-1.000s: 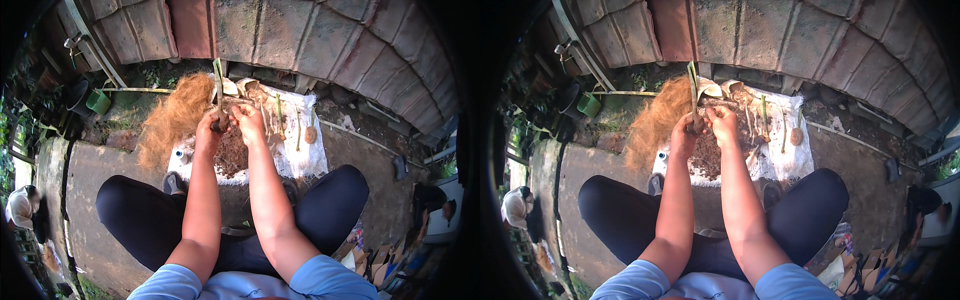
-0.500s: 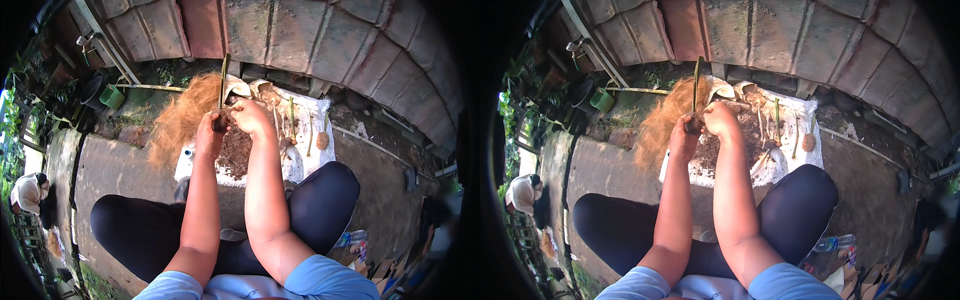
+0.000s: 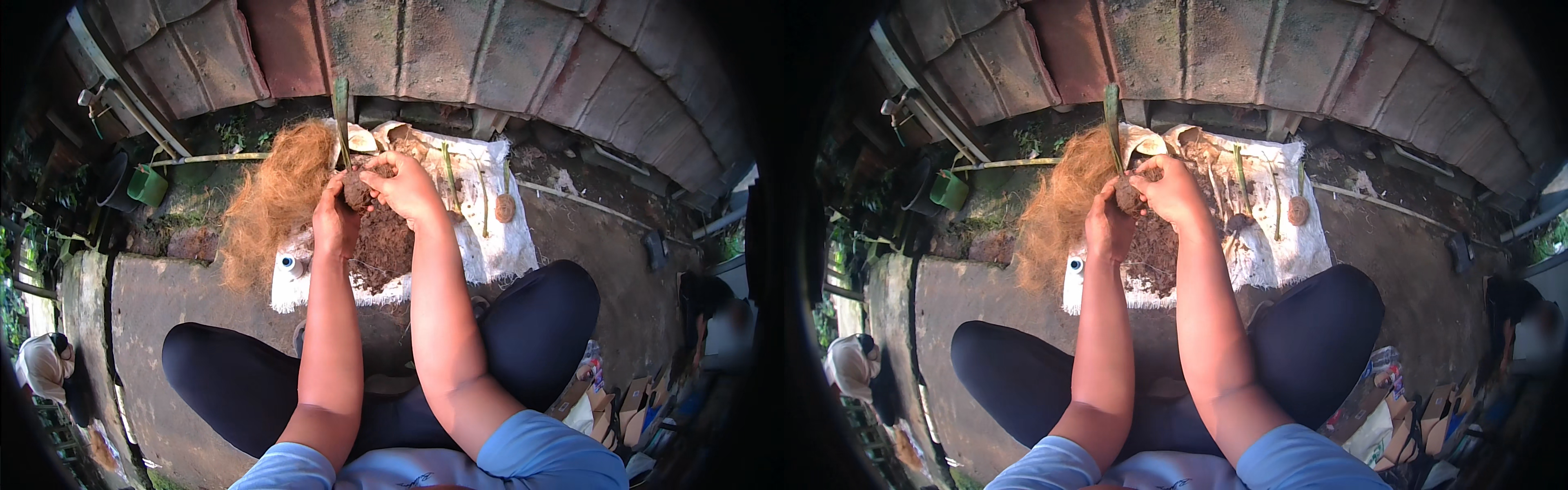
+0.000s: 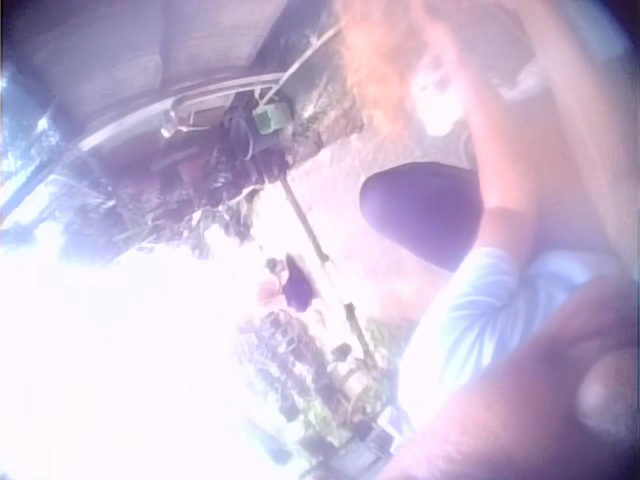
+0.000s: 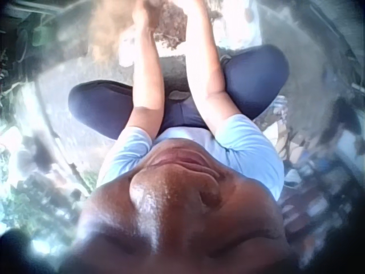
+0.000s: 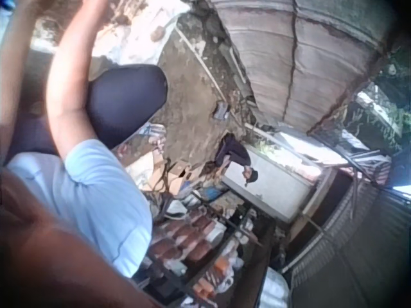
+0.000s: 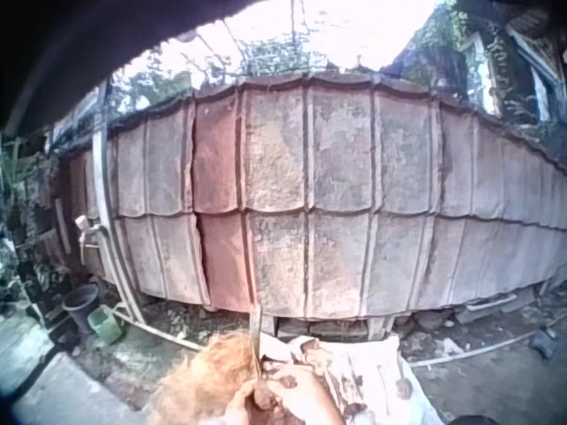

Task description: The person sits on the ground and wraps a fibrous material around the base of several plant cuttings. They repeatedly pick up a cutting, coil the fiber around its base, and place it back on a white sack.

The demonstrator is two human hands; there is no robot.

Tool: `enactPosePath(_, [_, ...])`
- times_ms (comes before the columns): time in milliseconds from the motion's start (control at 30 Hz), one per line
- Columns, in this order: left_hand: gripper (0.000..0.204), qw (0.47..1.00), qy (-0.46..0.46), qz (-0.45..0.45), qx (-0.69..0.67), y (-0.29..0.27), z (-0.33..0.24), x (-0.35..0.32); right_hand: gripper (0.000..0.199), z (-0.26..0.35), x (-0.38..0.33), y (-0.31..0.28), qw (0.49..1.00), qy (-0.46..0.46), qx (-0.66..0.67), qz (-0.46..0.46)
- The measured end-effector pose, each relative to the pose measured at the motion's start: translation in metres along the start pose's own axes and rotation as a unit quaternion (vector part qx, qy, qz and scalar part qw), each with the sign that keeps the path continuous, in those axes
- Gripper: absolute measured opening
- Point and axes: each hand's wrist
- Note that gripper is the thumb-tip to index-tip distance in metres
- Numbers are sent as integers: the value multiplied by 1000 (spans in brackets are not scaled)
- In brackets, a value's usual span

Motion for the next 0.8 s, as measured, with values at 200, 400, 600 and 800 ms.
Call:
enactPosePath(200, [41, 997, -17, -45, 57, 18, 0, 3, 18, 2, 3, -18, 998, 21, 33, 50])
enactPosePath(400, [33, 995, -12, -25, 91, 30, 9, 1, 9, 3, 5, -23, 997, 45, 34, 56])
enactPosePath(600, [37, 994, 55, -76, 54, 31, 26, 8, 8, 4, 10, -7, 998, 62, 17, 27])
enactPosePath(800, [33, 970, 133, -163, 120, 30, 27, 19, 9, -4, 14, 17, 996, 22, 54, -61])
Point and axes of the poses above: each hand's wrist, its own x-axis towards the middle knuckle, its own y-axis out of the palm, z = x × y, and after that the axes turned 9 degrees about -x, right-handed
